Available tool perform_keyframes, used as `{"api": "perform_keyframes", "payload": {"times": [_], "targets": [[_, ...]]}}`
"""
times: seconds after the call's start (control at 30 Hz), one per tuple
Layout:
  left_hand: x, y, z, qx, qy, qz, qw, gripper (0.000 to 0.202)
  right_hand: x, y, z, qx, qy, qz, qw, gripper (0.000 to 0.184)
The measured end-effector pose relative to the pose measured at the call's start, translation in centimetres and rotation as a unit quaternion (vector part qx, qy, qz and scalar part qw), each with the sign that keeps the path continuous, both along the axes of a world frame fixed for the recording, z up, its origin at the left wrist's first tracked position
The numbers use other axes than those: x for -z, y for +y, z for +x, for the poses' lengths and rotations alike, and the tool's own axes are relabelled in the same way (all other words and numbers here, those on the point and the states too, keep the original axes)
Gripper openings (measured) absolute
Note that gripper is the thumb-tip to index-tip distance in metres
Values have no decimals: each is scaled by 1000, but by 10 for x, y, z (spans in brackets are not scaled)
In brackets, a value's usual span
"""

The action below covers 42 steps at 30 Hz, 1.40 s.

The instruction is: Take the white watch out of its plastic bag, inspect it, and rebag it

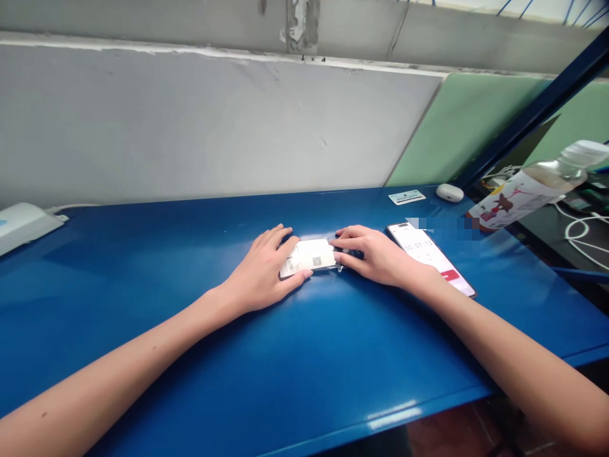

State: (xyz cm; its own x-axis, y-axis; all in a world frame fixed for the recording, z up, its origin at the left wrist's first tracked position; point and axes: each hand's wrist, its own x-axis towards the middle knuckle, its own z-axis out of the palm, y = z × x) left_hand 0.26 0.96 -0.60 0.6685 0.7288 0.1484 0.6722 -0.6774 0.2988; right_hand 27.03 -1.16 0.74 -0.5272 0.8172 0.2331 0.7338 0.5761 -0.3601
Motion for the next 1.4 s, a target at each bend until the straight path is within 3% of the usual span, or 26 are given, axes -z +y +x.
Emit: {"api": "perform_keyframes", "payload": {"times": [0.17,0.47,0.63,0.83,1.4], "targets": [[1,1,-2,1,-25,-8,1000,60,3,2,1,-17,26,11,999,29],[2,3,-1,12,-29,-3,1000,64,8,-3,-9,14,64,-10,998,16],[1,1,0,9,-14,2,1000,65,5,-1,-9,1,36,7,999,11],[2,-1,1,-12,-24,23,999,65,0,3,-1,-4,-11,31,999,19],[1,0,2,-18,-8,17,1000,66,-16,8,23,16,-55,-34,998,24]]}}
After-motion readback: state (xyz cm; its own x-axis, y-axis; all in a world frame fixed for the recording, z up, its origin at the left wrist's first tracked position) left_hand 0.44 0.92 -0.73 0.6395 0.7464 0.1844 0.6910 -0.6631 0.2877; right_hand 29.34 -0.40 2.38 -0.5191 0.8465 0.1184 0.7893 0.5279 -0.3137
